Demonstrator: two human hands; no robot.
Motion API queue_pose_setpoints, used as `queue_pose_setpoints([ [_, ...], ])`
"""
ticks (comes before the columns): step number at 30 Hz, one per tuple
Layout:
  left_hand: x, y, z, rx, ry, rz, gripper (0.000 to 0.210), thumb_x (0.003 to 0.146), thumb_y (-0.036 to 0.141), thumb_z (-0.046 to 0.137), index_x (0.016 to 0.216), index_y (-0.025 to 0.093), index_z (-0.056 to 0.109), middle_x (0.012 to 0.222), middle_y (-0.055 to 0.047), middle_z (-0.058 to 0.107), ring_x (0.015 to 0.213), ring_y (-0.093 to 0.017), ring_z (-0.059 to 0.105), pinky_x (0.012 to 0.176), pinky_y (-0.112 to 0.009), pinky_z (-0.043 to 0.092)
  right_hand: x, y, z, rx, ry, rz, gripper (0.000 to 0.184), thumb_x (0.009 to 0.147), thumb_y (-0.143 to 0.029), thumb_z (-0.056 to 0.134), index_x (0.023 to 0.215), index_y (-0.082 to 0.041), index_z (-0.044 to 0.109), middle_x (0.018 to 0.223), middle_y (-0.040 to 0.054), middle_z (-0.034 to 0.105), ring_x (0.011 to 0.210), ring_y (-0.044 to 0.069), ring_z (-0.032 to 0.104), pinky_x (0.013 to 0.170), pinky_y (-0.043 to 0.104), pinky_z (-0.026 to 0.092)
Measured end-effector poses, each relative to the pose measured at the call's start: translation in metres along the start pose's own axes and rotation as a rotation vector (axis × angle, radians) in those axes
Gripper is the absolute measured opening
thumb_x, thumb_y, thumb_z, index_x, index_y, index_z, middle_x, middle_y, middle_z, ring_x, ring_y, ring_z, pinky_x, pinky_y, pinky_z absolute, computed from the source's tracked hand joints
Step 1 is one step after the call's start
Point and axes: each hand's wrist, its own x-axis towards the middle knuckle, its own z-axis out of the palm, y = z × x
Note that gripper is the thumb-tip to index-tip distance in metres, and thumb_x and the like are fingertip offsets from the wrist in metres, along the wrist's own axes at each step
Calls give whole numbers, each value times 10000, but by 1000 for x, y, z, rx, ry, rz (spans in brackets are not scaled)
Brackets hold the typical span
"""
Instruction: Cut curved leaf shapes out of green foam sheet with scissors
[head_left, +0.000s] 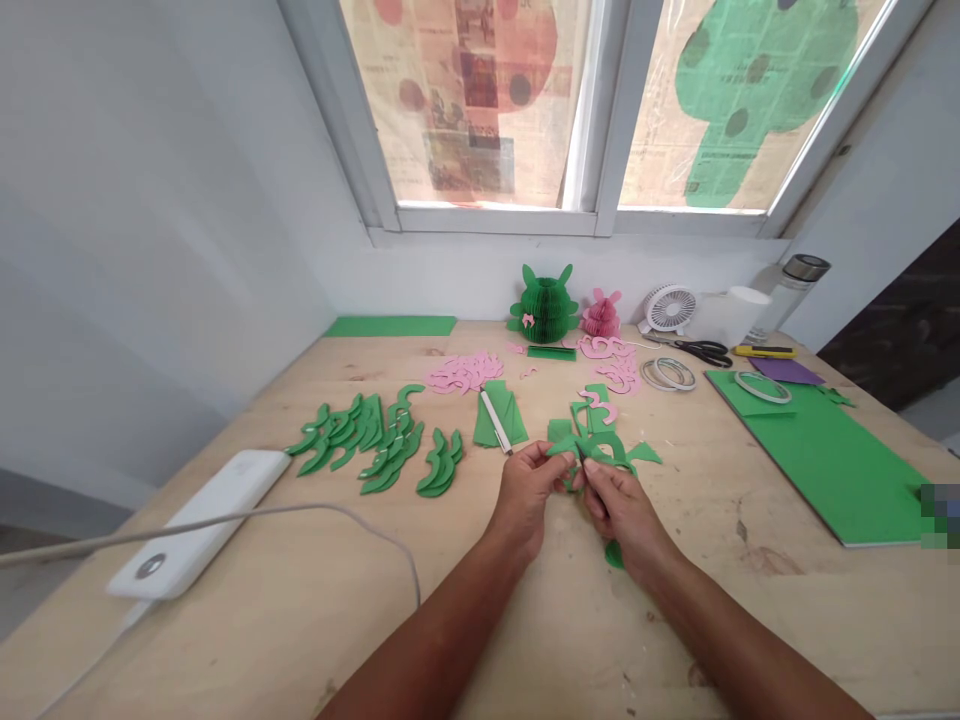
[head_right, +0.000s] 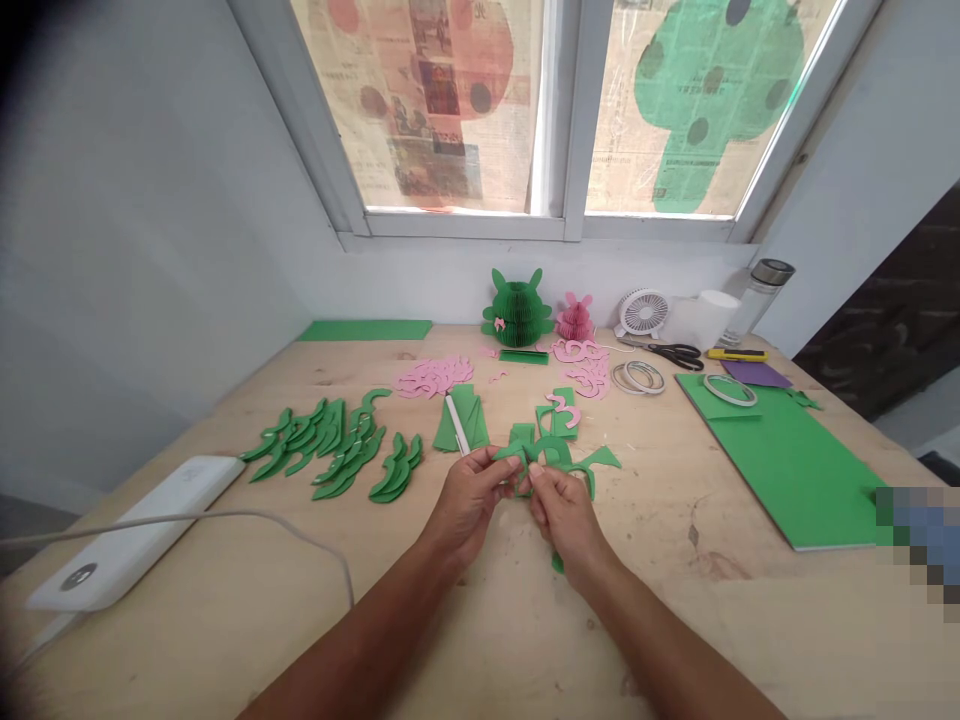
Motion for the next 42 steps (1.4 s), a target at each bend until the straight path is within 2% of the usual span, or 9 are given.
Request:
queue_pose_setpoints([
  [15, 0, 0, 1, 1, -5, -3, 181, 581, 255, 719, 609, 147, 577, 532, 4, 562, 533, -119, 518, 574, -256, 399, -2, -2, 3, 3, 16, -2, 417, 778, -566, 537, 678, -161, 528, 411, -89, 333, 333, 44, 183, 326, 192, 98],
  [20, -1, 3, 1, -79, -1, -9, 175, 594, 222, 716, 617, 148, 559, 550, 20, 557, 525, -105, 515, 615, -273, 428, -3, -4, 4, 65, -3, 31, 415, 767, -561, 557, 695, -153, 541, 444, -83, 358, 352, 37, 190, 326, 173, 105],
  [29, -2, 8, 3, -207, 49, -53, 228, 547, 202, 742, 626, 150, 535, 595, 10, 593, 542, -113, 557, 589, -257, 424, -4, -6, 5, 59, -22, 58, 441, 744, -592, 551, 733, -151, 571, 437, -85, 355, 345, 40, 193, 319, 168, 128],
  [36, -2, 9, 3, -252, 11, -70, 242, 564, 213, 737, 638, 158, 513, 610, -7, 613, 555, -130, 566, 547, -257, 403, -4, -3, 4, 42, -42, 55, 440, 754, -590, 538, 740, -152, 572, 445, -80, 362, 355, 46, 190, 326, 172, 119],
  [42, -2, 8, 3, -261, 22, -74, 254, 555, 209, 743, 635, 159, 507, 596, -3, 607, 547, -126, 557, 546, -255, 400, -4, -4, 5, 39, -34, 58, 438, 745, -589, 545, 729, -152, 573, 445, -80, 363, 360, 47, 194, 327, 170, 119],
])
